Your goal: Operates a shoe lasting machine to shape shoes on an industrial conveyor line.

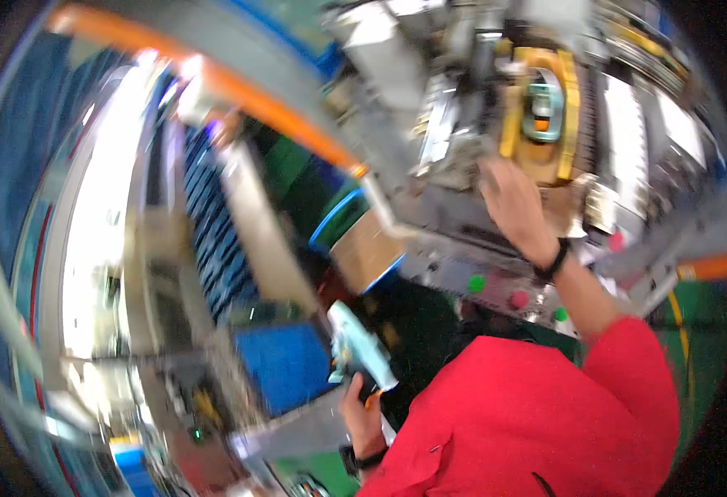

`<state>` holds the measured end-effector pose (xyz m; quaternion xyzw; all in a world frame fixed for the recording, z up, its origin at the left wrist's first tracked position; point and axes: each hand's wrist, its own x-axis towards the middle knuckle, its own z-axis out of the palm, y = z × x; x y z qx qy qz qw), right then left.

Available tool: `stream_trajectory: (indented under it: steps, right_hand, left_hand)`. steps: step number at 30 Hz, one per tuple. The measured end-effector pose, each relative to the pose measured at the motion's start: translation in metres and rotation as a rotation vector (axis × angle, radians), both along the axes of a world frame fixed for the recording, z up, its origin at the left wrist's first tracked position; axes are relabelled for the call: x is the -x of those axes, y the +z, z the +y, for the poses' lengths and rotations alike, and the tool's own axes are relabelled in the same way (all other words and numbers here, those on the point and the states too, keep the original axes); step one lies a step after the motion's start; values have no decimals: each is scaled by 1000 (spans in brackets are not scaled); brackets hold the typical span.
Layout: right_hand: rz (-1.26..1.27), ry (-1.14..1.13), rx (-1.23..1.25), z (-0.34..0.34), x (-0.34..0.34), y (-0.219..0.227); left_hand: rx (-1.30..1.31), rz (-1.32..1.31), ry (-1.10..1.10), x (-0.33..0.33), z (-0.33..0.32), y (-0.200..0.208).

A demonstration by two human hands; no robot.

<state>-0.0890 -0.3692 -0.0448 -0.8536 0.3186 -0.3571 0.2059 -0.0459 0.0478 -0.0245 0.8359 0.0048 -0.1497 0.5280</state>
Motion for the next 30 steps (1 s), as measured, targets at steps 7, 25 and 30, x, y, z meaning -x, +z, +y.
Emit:
stream_trajectory:
  steps: [7,25,30]
  right_hand:
    - [215,405,-96,91,-7,-186]
    - [-278,999,146,261,-239,89]
    - [-507,1393,438,482,-309,255]
  left_hand:
    - [648,526,442,36,16,-15]
    - [731,119,1476,95,368,-204]
    - [470,33,1790,120,506,-270]
